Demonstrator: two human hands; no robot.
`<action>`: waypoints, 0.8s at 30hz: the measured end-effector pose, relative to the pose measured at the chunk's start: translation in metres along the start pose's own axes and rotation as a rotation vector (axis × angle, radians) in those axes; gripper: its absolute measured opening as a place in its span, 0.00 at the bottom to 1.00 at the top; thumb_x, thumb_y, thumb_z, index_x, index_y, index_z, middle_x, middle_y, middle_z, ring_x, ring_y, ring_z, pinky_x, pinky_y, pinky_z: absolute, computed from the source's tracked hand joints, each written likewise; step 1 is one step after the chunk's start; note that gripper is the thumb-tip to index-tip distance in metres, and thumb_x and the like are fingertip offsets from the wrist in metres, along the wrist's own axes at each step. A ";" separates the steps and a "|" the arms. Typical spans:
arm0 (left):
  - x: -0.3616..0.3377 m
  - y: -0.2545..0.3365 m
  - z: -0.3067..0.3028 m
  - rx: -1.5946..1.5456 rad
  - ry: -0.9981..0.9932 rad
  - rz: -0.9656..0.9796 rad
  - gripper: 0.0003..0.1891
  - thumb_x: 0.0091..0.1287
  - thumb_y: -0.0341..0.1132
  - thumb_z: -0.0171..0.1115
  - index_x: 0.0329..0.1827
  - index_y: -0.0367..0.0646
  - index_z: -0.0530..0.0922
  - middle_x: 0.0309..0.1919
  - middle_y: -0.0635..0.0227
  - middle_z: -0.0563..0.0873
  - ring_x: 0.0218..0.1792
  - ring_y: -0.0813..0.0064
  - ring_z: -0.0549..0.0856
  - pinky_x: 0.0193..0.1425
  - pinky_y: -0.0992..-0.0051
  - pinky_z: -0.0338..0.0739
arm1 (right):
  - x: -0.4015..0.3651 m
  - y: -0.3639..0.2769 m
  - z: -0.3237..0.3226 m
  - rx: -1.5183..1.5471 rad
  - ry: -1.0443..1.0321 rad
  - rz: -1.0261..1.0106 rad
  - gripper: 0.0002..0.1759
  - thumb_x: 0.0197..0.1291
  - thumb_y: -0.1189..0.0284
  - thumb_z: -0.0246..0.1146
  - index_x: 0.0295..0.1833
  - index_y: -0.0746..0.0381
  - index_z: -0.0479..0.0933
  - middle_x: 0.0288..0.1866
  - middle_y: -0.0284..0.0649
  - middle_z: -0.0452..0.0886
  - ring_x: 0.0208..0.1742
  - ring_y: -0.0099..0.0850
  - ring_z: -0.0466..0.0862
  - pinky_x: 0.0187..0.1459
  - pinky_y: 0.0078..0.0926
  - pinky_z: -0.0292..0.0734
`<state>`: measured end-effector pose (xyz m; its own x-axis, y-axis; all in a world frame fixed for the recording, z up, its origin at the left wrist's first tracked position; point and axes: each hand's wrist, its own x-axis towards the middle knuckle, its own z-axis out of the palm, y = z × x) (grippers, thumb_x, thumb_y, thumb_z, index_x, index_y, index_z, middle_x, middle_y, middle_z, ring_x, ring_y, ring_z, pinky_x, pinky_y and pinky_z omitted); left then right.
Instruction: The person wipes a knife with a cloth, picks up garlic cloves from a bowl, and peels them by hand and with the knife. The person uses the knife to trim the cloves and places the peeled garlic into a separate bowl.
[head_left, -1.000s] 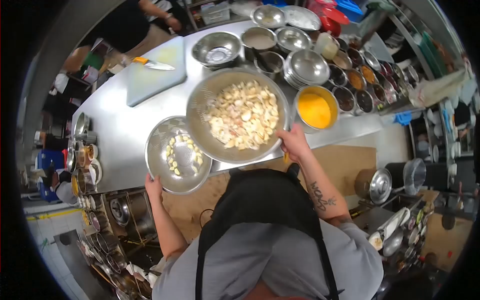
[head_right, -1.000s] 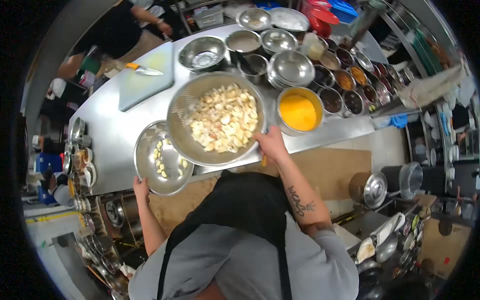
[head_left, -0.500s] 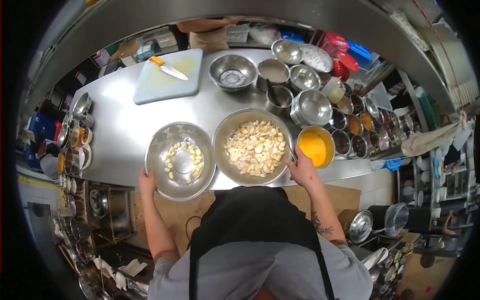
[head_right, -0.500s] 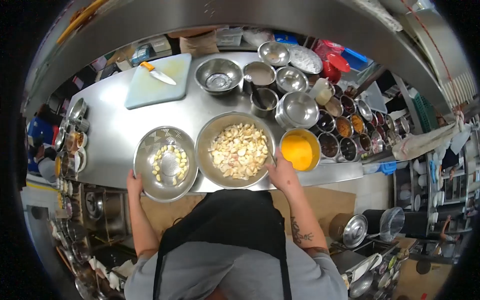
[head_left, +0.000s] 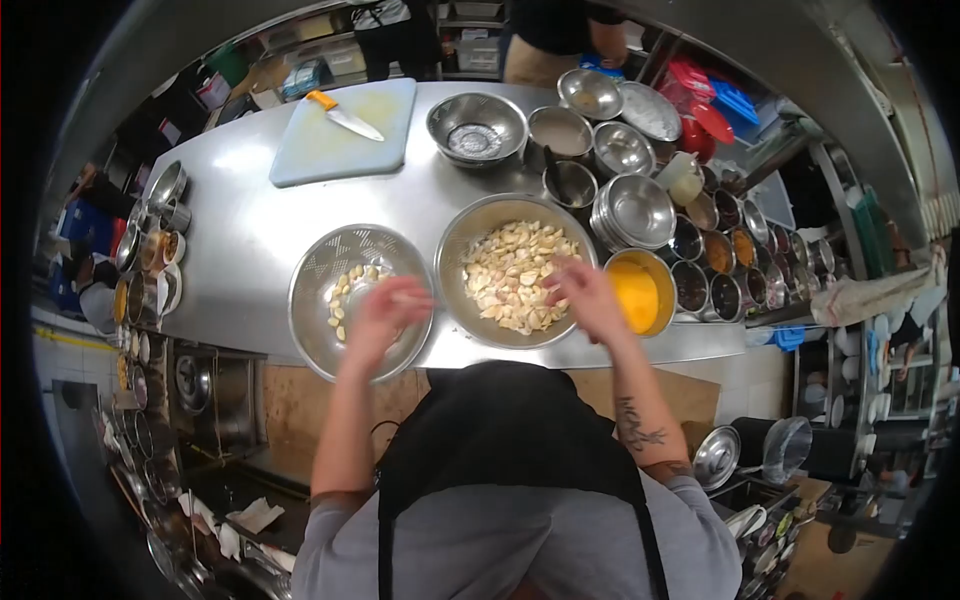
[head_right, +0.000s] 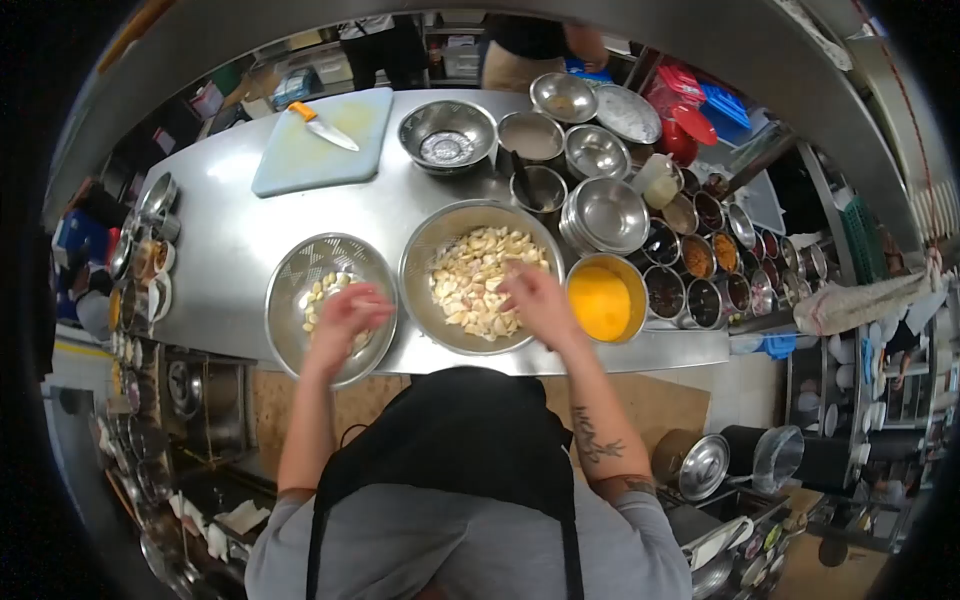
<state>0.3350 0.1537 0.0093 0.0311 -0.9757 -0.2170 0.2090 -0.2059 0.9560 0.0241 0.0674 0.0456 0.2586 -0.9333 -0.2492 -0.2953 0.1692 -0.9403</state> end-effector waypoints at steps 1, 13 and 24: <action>0.008 -0.013 0.027 -0.042 -0.081 -0.054 0.17 0.68 0.26 0.60 0.60 0.37 0.73 0.48 0.58 0.83 0.49 0.66 0.86 0.52 0.74 0.82 | 0.012 0.049 0.016 -0.160 -0.098 -0.120 0.21 0.69 0.69 0.56 0.63 0.68 0.73 0.41 0.41 0.85 0.33 0.25 0.84 0.38 0.23 0.78; 0.015 -0.088 0.102 -0.129 -0.087 -0.294 0.14 0.71 0.21 0.51 0.58 0.32 0.72 0.45 0.64 0.80 0.47 0.71 0.85 0.54 0.76 0.82 | -0.018 0.083 0.024 -0.144 -0.210 0.171 0.22 0.70 0.63 0.55 0.60 0.69 0.74 0.32 0.46 0.82 0.36 0.32 0.83 0.41 0.29 0.77; 0.004 -0.027 0.111 -0.697 -0.249 -0.270 0.15 0.69 0.27 0.61 0.59 0.38 0.76 0.47 0.67 0.84 0.45 0.75 0.84 0.48 0.77 0.79 | -0.064 0.006 0.021 -0.034 -0.152 -0.296 0.21 0.70 0.73 0.57 0.66 0.67 0.71 0.35 0.43 0.81 0.32 0.26 0.78 0.36 0.24 0.74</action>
<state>0.2206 0.1471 0.0042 -0.3111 -0.9035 -0.2948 0.7453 -0.4244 0.5142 0.0253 0.1344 0.0512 0.4713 -0.8820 -0.0003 -0.2166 -0.1155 -0.9694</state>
